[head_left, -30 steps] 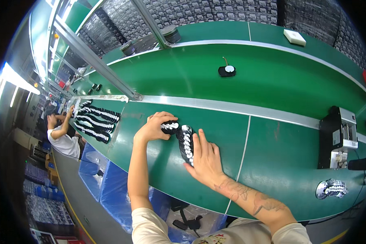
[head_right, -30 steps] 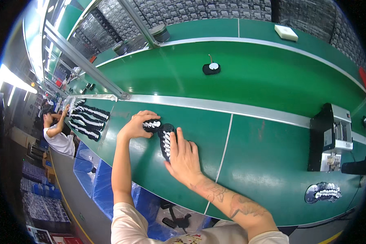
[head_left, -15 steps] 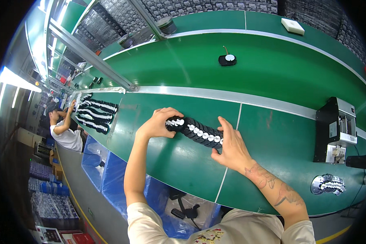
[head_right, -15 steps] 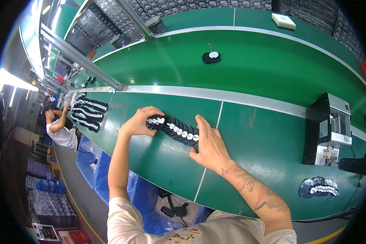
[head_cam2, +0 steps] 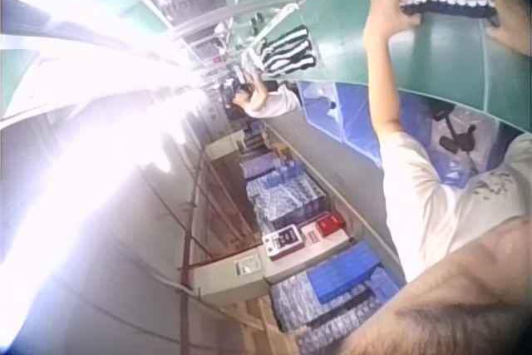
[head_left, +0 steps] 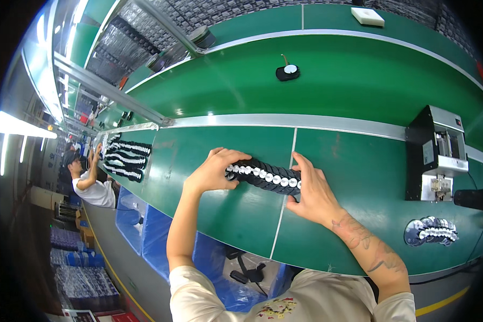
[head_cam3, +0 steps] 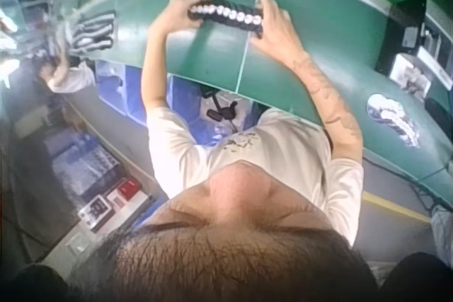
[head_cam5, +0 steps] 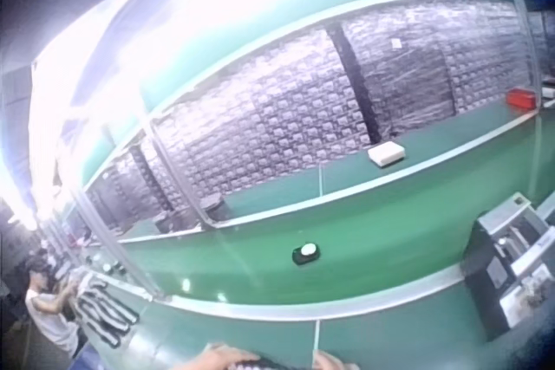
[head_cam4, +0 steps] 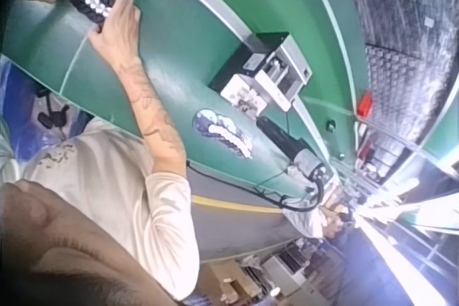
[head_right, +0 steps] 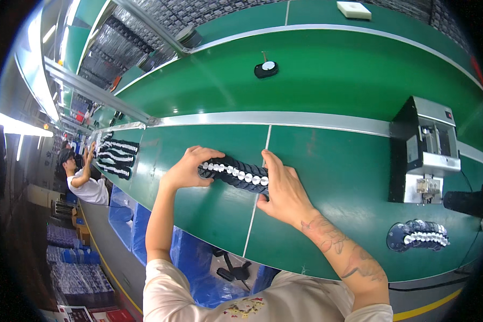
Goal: The recorder uses a power screwdriver to assemble small electrical components and lighting modules on a factory assembly line.
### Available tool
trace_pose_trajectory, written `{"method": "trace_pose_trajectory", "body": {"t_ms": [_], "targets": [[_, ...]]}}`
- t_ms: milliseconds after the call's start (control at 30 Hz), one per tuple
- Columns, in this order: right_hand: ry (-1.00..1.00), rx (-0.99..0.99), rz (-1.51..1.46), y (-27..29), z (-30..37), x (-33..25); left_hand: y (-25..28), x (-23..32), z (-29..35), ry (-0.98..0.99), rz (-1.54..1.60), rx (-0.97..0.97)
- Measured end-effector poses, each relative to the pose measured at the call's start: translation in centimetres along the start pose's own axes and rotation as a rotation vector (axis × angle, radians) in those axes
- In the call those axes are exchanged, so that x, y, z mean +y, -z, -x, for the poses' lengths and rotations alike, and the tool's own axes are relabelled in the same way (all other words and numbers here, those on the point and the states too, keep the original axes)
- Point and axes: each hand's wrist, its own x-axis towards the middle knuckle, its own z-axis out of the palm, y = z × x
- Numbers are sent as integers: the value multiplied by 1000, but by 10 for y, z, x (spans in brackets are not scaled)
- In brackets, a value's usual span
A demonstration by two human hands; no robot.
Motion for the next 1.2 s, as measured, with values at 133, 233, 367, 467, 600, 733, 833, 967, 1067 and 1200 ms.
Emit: {"method": "trace_pose_trajectory", "body": {"t_ms": [133, 233, 367, 467, 600, 733, 833, 967, 1067, 1200], "targets": [[-59, -52, -27, 32, 26, 7, -9, 33, -11, -45, -5, -51], [-55, -30, -27, 52, 48, 15, -20, 61, -22, -67, 45, -48], [-73, -1, -21, 81, 79, 17, -27, 103, -34, -158, -12, -30], [-128, -29, 27, 105, 106, 17, -36, 148, -51, -250, -30, -75], [-124, 9, 81, 129, 143, 15, -61, 200, -73, -366, -94, -150], [-33, -93, 85, 190, 206, -34, -93, 245, -86, -442, -119, -151], [37, 2, -234, 261, 288, -49, -104, 271, -97, -499, -93, -136], [-111, 647, -264, 331, 391, -15, -107, 280, -103, -466, -49, -151], [-519, 789, -30, 354, 402, 22, -120, 298, -107, -479, 1, -112], [-511, 362, 213, 349, 361, 51, -136, 338, -119, -477, 98, -77]]}}
